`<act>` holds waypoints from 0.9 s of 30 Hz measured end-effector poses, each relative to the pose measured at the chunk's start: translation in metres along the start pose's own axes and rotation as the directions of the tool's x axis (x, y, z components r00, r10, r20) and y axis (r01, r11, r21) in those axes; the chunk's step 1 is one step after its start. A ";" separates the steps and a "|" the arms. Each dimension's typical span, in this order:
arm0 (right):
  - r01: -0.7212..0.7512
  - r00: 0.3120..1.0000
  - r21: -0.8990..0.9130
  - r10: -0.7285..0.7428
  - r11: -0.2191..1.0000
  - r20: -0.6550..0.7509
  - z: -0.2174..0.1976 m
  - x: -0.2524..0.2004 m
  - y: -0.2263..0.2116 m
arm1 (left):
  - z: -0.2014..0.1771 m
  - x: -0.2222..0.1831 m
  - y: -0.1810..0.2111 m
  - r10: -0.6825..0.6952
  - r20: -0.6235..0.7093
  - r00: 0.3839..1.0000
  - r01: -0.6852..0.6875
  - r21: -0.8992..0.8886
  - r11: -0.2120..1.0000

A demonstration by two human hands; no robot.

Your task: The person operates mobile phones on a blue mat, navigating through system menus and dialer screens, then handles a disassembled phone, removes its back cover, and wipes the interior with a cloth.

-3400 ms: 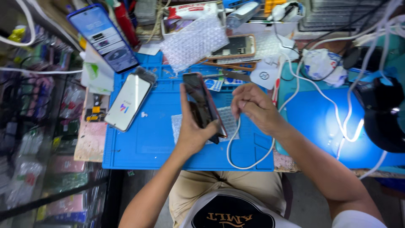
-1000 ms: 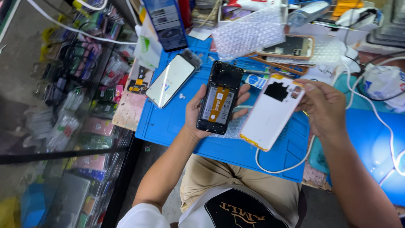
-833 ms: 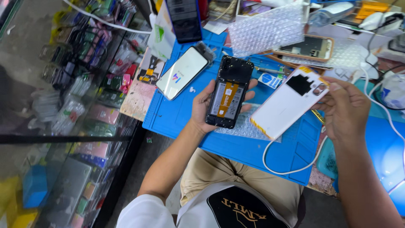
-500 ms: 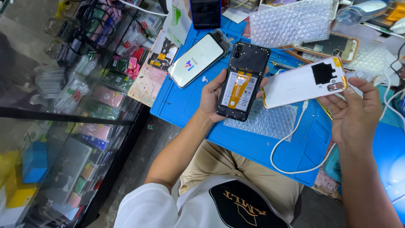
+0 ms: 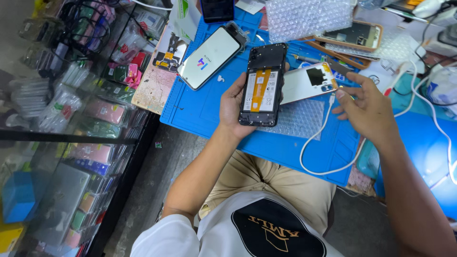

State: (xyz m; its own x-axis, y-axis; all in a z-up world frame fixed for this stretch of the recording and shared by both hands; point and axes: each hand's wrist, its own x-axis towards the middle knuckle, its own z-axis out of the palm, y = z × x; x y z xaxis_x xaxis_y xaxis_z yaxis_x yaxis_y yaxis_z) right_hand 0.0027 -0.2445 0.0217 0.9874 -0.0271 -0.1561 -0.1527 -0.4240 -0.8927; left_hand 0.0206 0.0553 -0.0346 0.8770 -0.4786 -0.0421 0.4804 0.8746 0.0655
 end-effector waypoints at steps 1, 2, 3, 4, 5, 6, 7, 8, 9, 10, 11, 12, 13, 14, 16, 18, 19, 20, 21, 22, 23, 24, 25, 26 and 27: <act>-0.011 0.999 -0.188 0.002 0.982 -0.050 -0.001 -0.009 -0.006 | 0.005 -0.002 -0.004 -0.009 0.007 1.000 0.009 -0.002 1.000; -0.006 0.998 -0.195 -0.006 0.981 -0.060 -0.001 -0.015 -0.012 | 0.009 0.000 -0.010 -0.045 0.045 0.998 0.049 -0.079 0.996; 0.097 0.989 -0.265 -0.122 0.959 -0.082 0.001 -0.024 -0.015 | 0.012 0.001 -0.017 -0.079 0.085 0.993 0.091 -0.154 0.984; 0.203 0.964 -0.343 -0.248 0.917 -0.093 0.001 -0.031 -0.017 | 0.014 0.006 -0.027 -0.078 0.108 0.991 0.094 -0.155 0.983; 0.214 0.959 -0.358 -0.265 0.909 -0.100 0.003 -0.039 -0.017 | 0.016 0.013 -0.040 -0.101 0.164 0.981 0.135 -0.209 0.969; 0.271 0.935 -0.336 -0.329 0.902 -0.129 0.006 -0.048 -0.015 | 0.020 0.021 -0.052 -0.120 0.224 0.967 0.178 -0.261 0.949; 0.329 0.906 -0.315 -0.392 0.890 -0.159 0.009 -0.057 -0.013 | 0.023 0.030 -0.062 -0.116 0.251 0.961 0.183 -0.261 0.948; 0.329 0.904 -0.335 -0.397 0.883 -0.159 0.012 -0.071 -0.007 | 0.025 0.038 -0.076 -0.189 0.365 0.912 0.297 -0.266 0.917; 0.338 0.878 -0.321 -0.419 0.885 -0.231 0.016 -0.083 0.000 | 0.027 0.046 -0.090 -0.251 0.475 0.843 0.406 -0.256 0.877; 0.348 0.845 -0.310 -0.439 0.885 -0.304 0.017 -0.094 0.006 | 0.033 0.058 -0.103 -0.248 0.496 0.832 0.416 -0.263 0.870; 0.348 0.840 -0.334 -0.450 0.876 -0.305 0.020 -0.105 0.012 | 0.040 0.069 -0.116 -0.274 0.573 0.772 0.496 -0.274 0.824; 0.398 0.791 -0.359 -0.514 0.844 -0.332 0.023 -0.117 0.019 | 0.046 0.075 -0.128 -0.288 0.645 0.708 0.569 -0.279 0.774; 0.446 0.737 -0.385 -0.575 0.808 -0.354 0.025 -0.130 0.024 | 0.053 0.080 -0.140 -0.279 0.661 0.697 0.576 -0.284 0.766; 0.391 0.728 -0.479 -0.583 0.786 -0.362 0.029 -0.144 0.031 | 0.061 0.084 -0.152 -0.274 0.742 0.611 0.609 -0.221 0.762; 0.325 0.712 -0.580 -0.597 0.747 -0.370 0.040 -0.169 0.044 | 0.079 0.090 -0.173 -0.262 0.823 0.505 0.640 -0.154 0.753; 0.220 0.686 -0.753 -0.647 0.620 -0.332 0.051 -0.184 0.060 | 0.090 0.088 -0.190 -0.304 0.776 0.553 0.682 -0.211 0.700; 0.210 0.690 -0.757 -0.642 0.618 -0.333 0.053 -0.190 0.066 | 0.094 0.086 -0.197 -0.303 0.777 0.552 0.687 -0.218 0.693; 0.178 0.694 -0.786 -0.641 0.593 -0.327 0.056 -0.190 0.072 | 0.098 0.085 -0.200 -0.295 0.807 0.511 0.703 -0.195 0.684; 0.146 0.698 -0.812 -0.640 0.565 -0.320 0.057 -0.189 0.077 | 0.101 0.086 -0.203 -0.285 0.836 0.469 0.718 -0.173 0.675; 0.140 0.702 -0.808 -0.633 0.572 -0.326 0.058 -0.189 0.080 | 0.103 0.086 -0.204 -0.291 0.831 0.473 0.721 -0.175 0.670; 0.210 0.664 -0.750 -0.655 0.627 -0.362 0.058 -0.186 0.083 | 0.105 0.088 -0.206 -0.287 0.848 0.447 0.708 -0.139 0.692; 0.273 0.622 -0.684 -0.666 0.676 -0.410 0.060 -0.185 0.085 | 0.106 0.089 -0.208 -0.292 0.861 0.416 0.701 -0.100 0.706; 0.258 0.624 -0.678 -0.655 0.688 -0.426 0.062 -0.183 0.087 | 0.103 0.089 -0.205 -0.306 0.855 0.418 0.712 -0.099 0.695; 0.227 0.621 -0.714 -0.663 0.663 -0.418 0.061 -0.181 0.089 | 0.100 0.089 -0.201 -0.351 0.777 0.522 0.680 -0.131 0.721; 0.195 0.619 -0.747 -0.670 0.636 -0.410 0.059 -0.180 0.090 | 0.098 0.090 -0.198 -0.390 0.685 0.616 0.645 -0.153 0.749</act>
State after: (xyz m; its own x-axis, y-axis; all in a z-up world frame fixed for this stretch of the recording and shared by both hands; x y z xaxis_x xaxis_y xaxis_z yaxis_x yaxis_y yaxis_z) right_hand -0.1910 -0.2250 -0.0557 0.7308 -0.1034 0.6748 0.1265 -0.9509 -0.2826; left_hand 0.0050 -0.1690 0.0464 0.3561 -0.6892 0.6310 0.9244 0.3586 -0.1301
